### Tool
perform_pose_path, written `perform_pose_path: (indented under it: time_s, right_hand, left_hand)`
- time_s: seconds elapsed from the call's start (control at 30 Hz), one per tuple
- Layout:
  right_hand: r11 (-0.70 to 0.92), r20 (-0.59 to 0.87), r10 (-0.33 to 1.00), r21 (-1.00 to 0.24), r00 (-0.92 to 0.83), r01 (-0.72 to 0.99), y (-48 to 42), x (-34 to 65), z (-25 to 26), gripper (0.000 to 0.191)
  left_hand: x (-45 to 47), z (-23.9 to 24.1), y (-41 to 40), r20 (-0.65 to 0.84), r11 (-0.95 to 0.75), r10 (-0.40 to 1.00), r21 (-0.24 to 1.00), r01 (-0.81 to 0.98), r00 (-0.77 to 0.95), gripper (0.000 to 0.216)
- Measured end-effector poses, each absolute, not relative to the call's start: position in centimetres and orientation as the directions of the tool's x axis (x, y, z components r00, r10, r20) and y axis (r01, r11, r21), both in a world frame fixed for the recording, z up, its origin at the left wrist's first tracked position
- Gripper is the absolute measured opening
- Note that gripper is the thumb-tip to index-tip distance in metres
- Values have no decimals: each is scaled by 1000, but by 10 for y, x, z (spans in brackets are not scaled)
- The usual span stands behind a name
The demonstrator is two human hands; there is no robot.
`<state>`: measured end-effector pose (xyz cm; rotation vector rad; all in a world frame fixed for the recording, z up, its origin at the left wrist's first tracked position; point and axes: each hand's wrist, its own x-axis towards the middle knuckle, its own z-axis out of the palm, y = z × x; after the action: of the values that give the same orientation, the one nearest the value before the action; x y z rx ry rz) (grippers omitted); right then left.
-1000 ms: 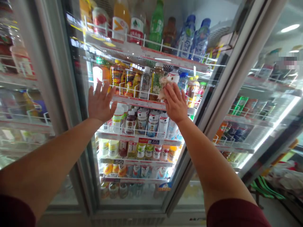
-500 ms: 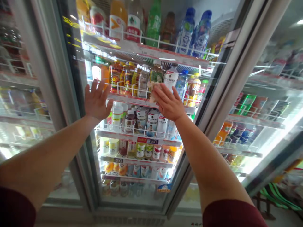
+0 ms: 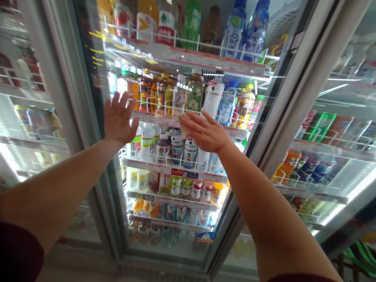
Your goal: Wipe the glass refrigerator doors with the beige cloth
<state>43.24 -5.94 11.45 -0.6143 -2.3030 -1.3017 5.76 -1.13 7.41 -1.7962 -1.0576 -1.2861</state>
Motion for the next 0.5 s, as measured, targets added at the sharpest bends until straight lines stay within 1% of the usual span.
perform_pose_path:
  time_s: [0.03,0.07,0.13,0.17,0.2,0.23,0.27,0.3,0.37,0.4,0.43,0.47,0.5]
  right_hand:
    - [448,584,161,675,-795,586,-59,432,114,61]
    - [418,659,140,637,-739,648,-59,432,114,59]
    - [362,834,75,487,-546,795,-56,431,113,58]
    - [348,891,47,408,-451,844,-55,431,113,58]
    - [342,923,30,352,-384,871,-55,431,113,58]
    - [344,930,30,334,-365,878,-55,431,113,58]
    - [355,915,48,360,-402,863,-56,431,112,58]
    - [374,871,84,422,-483,826,-57,431,112,57]
    - [433,715,169,565,-679,703,-61,432,110,56]
    - [462,633,198,613,-748,641,-62,432,109,56]
    - [479,581,212,639,-786,602,-63,432,108,56]
    - [478,577,210,644,-789,597,-63,431,106,55]
    - [459,621,194,626,-759,630,-63,430,104,54]
  left_hand:
    - [58,74,-11,957,-429,227,-69,901,182,70]
    - [58,74,-11,958,-419,221,-75,905,182,69]
    - [58,74,-11,964,-413,188,-95,906,187,68]
    - [58,73,-11,967,-417,169,-107,903,193,67]
    - [57,73,-11,969,-422,150,-118,899,198,67]
    - [57,73,-11,970,-427,137,-125,895,201,67]
    - [56,72,-10,970,-432,133,-129,893,205,67]
    - [56,72,-10,969,-436,134,-130,891,207,67]
    - [56,72,-10,968,-442,145,-124,889,207,68]
    - [56,72,-10,967,-445,152,-119,888,206,68]
    - [56,72,-10,965,-447,161,-114,887,205,69]
    - [57,72,-10,965,-448,167,-110,887,204,69]
    - [57,73,-11,964,-446,170,-109,888,204,69]
